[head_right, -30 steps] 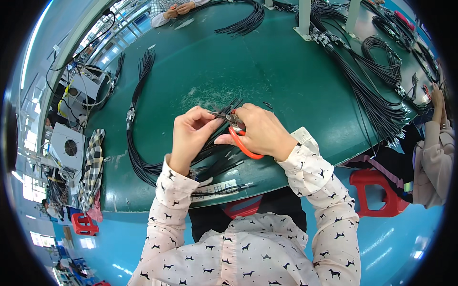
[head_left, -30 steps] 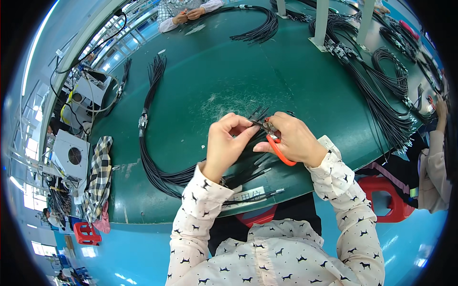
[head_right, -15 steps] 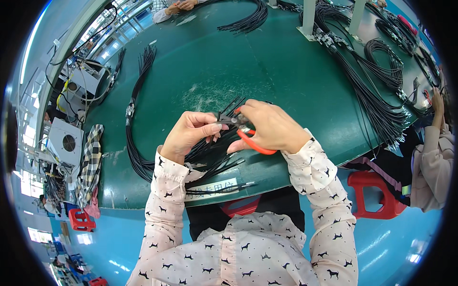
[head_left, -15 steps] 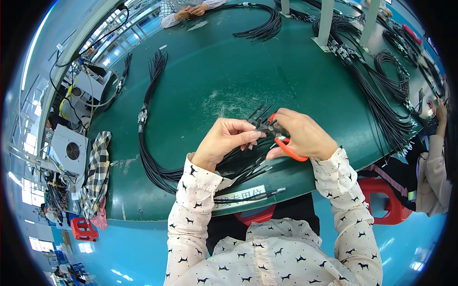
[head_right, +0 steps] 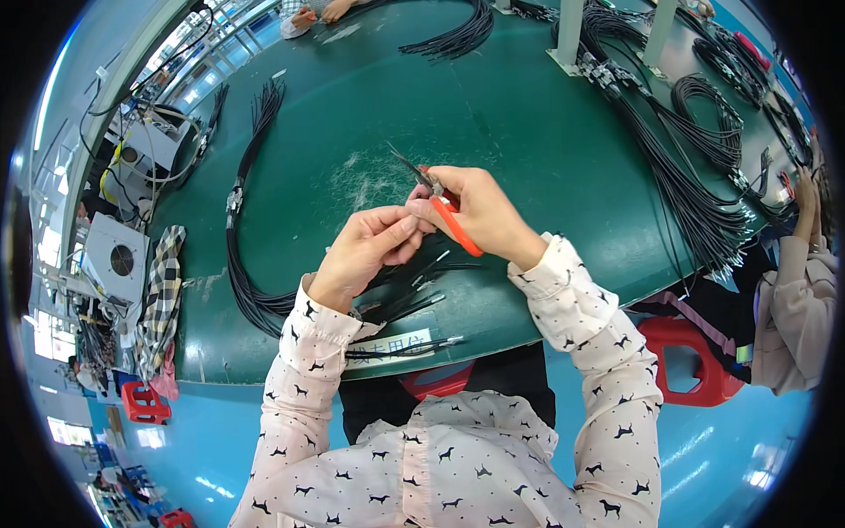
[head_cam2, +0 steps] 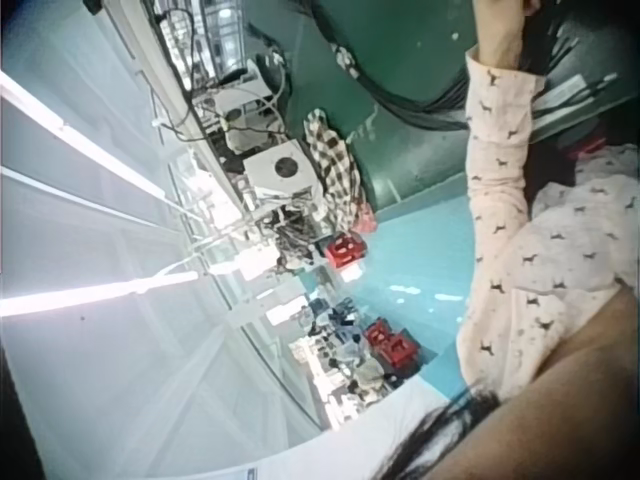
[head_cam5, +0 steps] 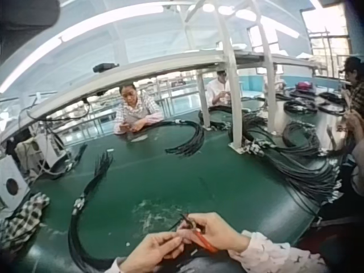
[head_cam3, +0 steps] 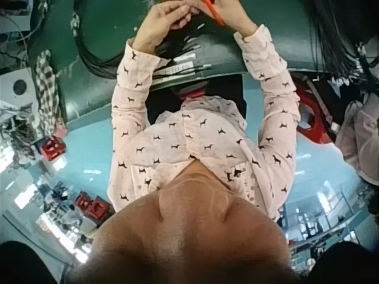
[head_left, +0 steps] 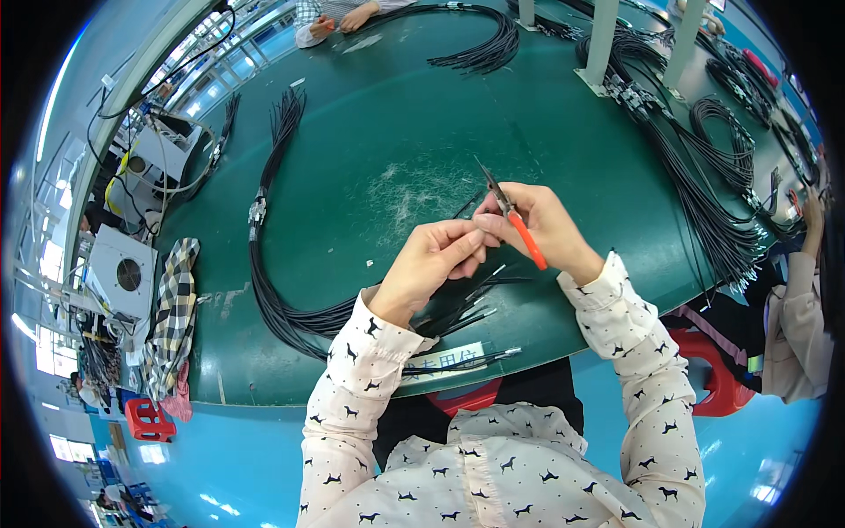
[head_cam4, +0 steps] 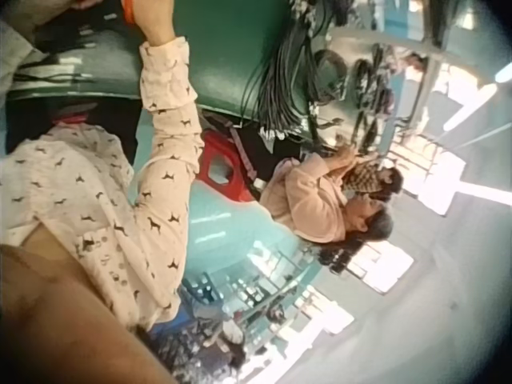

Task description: The person strips the ends of wires in a cable bundle using pliers, places the bundle aside, and then strips the wire ends of another cable bundle using the pliers.

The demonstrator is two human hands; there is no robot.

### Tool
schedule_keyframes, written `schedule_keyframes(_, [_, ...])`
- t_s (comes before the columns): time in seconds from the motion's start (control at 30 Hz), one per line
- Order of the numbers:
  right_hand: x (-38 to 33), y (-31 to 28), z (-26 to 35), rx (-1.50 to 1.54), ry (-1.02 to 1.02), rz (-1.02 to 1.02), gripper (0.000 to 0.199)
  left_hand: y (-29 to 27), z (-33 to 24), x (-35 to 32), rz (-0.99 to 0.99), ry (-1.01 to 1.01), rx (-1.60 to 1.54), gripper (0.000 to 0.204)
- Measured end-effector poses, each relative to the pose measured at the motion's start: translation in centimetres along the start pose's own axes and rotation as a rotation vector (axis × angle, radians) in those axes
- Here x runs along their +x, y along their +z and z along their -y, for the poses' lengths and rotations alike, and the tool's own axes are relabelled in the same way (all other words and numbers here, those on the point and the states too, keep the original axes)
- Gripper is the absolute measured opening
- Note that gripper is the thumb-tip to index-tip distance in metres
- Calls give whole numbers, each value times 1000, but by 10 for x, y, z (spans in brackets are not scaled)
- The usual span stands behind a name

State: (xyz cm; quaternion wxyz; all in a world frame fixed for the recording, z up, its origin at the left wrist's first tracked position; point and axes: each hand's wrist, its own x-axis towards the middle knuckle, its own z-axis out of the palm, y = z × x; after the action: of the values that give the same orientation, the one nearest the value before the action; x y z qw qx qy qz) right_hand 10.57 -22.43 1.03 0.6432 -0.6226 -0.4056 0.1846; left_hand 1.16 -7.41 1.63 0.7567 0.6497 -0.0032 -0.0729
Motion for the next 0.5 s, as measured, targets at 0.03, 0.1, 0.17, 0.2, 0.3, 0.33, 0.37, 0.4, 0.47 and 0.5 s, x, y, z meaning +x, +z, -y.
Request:
schedule_keyframes(0.03, [0,1,-3,-5,1,-8,10,2,2,3,-3,11,-16,21])
schedule_keyframes(0.1, [-1,4,-8,15,-29,-46,11,11,6,0,-50,39,-44,18])
schedule_keyframes(0.17, [-2,4,-11,18,-38,-81,11,18,9,-1,-167,92,-97,13])
schedule_keyframes(0.2, [-2,3,-12,-10,-24,-95,12,19,11,2,-153,88,-100,13])
schedule_keyframes(0.3, [-3,4,-14,-59,2,-118,13,17,17,6,-161,62,-171,13])
schedule_keyframes(0.33, [-3,6,-14,6,18,-146,13,15,18,6,-160,60,-171,13])
schedule_keyframes(0.37, [-3,8,-14,72,33,-173,12,13,19,8,-139,59,-196,12])
schedule_keyframes(0.4, [-3,10,-15,138,48,-199,12,11,20,9,-119,59,-222,12])
schedule_keyframes(0.47, [-3,16,-17,132,27,-237,12,9,22,9,-109,61,-247,12])
schedule_keyframes(0.5, [-3,19,-19,123,5,-279,12,10,24,10,-150,79,-229,12])
